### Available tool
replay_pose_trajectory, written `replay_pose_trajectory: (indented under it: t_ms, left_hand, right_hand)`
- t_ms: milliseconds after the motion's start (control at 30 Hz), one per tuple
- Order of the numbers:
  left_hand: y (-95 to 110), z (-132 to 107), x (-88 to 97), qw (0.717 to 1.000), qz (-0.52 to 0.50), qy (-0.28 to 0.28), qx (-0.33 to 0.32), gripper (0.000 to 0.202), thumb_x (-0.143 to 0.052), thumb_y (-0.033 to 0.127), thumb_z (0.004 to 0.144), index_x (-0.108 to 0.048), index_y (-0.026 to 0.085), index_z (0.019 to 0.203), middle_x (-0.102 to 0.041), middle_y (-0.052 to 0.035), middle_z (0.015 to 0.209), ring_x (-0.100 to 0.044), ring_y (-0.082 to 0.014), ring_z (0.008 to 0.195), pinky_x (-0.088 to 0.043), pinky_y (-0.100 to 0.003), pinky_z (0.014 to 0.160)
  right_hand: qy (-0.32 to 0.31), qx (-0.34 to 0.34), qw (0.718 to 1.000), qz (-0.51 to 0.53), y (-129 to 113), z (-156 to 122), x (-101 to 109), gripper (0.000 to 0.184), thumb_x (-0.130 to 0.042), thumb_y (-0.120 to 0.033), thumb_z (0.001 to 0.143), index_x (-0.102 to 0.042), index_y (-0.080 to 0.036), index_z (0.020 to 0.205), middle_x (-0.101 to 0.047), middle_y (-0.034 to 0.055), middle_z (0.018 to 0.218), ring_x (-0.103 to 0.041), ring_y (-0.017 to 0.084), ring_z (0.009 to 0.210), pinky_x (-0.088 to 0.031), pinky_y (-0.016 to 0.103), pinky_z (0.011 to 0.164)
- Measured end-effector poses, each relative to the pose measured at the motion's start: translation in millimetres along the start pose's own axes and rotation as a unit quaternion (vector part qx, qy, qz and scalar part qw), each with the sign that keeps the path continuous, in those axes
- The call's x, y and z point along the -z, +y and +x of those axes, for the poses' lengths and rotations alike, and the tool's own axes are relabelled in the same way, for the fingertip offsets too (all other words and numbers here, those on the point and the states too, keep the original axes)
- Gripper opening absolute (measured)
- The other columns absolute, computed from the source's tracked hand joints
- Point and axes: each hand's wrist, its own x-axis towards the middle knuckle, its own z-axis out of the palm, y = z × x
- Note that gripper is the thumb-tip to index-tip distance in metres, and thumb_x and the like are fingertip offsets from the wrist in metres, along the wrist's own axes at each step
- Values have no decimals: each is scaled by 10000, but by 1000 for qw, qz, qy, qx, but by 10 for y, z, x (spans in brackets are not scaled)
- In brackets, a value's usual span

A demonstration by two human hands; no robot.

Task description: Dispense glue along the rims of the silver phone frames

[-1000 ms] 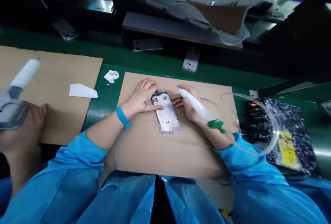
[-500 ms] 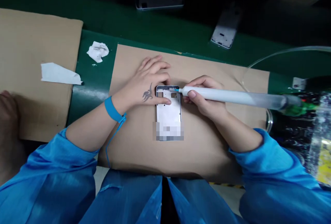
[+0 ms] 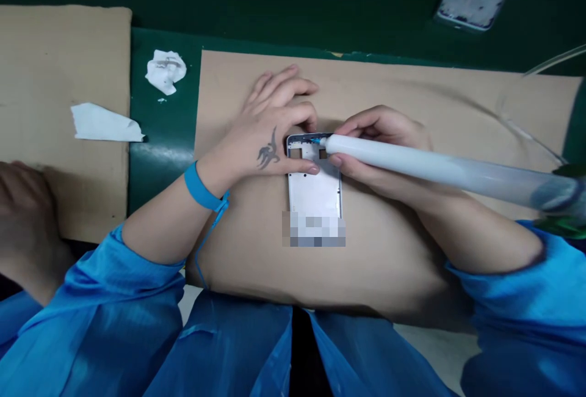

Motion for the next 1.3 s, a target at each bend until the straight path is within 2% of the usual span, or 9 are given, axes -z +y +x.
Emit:
replay_pose_trajectory:
  t_ms: [233, 300, 400, 567, 633, 833, 1033, 1167, 1300]
  left_hand:
    - [40, -2, -2, 1000, 18, 10, -3, 631, -886, 837, 803, -763, 319, 1141, -644, -117, 1647, -365, -444, 1749, -236, -684, 1465]
    - [52, 2, -6, 999, 32, 7, -3, 590, -908, 767, 816, -765, 306, 1157, -636, -118, 1655, -362, -436, 1753, -244, -673, 1462]
    - [65, 7, -1, 999, 42, 0, 1, 622, -915, 777, 784, -771, 316, 1176, -624, -103, 1664, -352, -426, 1756, -233, -666, 1467]
    - [84, 3, 46, 999, 36, -22, 12, 547, -695, 850, 923, -772, 402, 1227, -587, -33, 1701, -302, -367, 1778, -198, -653, 1494]
    - [80, 6, 59, 999, 30, -23, 12, 564, -664, 876, 921, -774, 417, 1230, -587, -22, 1698, -297, -373, 1778, -206, -658, 1493]
    - [53, 32, 60, 999, 18, -26, -2, 565, -751, 862, 850, -780, 474, 1259, -659, 14, 1615, -310, -437, 1759, -223, -762, 1459]
    - [42, 34, 45, 1000, 8, -17, -2, 556, -784, 833, 841, -791, 438, 1232, -626, -5, 1668, -324, -440, 1755, -220, -733, 1467]
    - [42, 45, 50, 1000, 17, -19, 2, 641, -763, 917, 816, -780, 393, 1185, -623, -51, 1667, -327, -425, 1761, -225, -707, 1467]
    - [29, 47, 30, 999, 29, -23, 5, 618, -747, 918, 827, -766, 408, 1176, -607, -33, 1678, -323, -397, 1765, -233, -675, 1470]
  right_hand:
    - [-11, 14, 1000, -6, 40, -10, 24, 308, -964, -470, 900, -786, -335, 1112, -804, 17, 975, -697, 209, 736, -583, 373, 634]
    - [-5, 19, 1000, -18, 29, -15, 21, 284, -961, -445, 900, -797, -342, 1108, -807, 21, 966, -695, 212, 734, -579, 373, 614]
    - [14, 23, 999, -27, -2, -23, 7, 251, -954, -409, 901, -815, -355, 1103, -817, 31, 966, -688, 215, 728, -576, 379, 596]
    - [12, 32, 999, -23, -4, -23, -9, 263, -943, -346, 896, -814, -353, 1125, -816, 22, 966, -684, 209, 719, -566, 381, 590]
    - [15, 39, 999, -23, 4, -19, -9, 291, -956, -329, 860, -813, -346, 1113, -816, 11, 953, -681, 201, 706, -547, 373, 569]
    - [6, -3, 999, -41, -52, -10, 8, 276, -953, -492, 901, -782, -355, 1069, -808, 24, 961, -683, 221, 725, -591, 416, 597]
    - [12, -37, 999, -18, -118, -18, 23, 338, -1026, -475, 817, -801, -355, 1040, -820, 21, 969, -680, 248, 743, -571, 471, 620]
    - [-1, -64, 997, -32, -139, -34, 26, 271, -966, -537, 893, -806, -425, 1080, -826, 13, 1005, -717, 281, 809, -650, 513, 715]
    - [13, -35, 999, -6, -103, -31, 12, 366, -1059, -464, 790, -821, -360, 1048, -821, 31, 967, -674, 241, 748, -560, 463, 621]
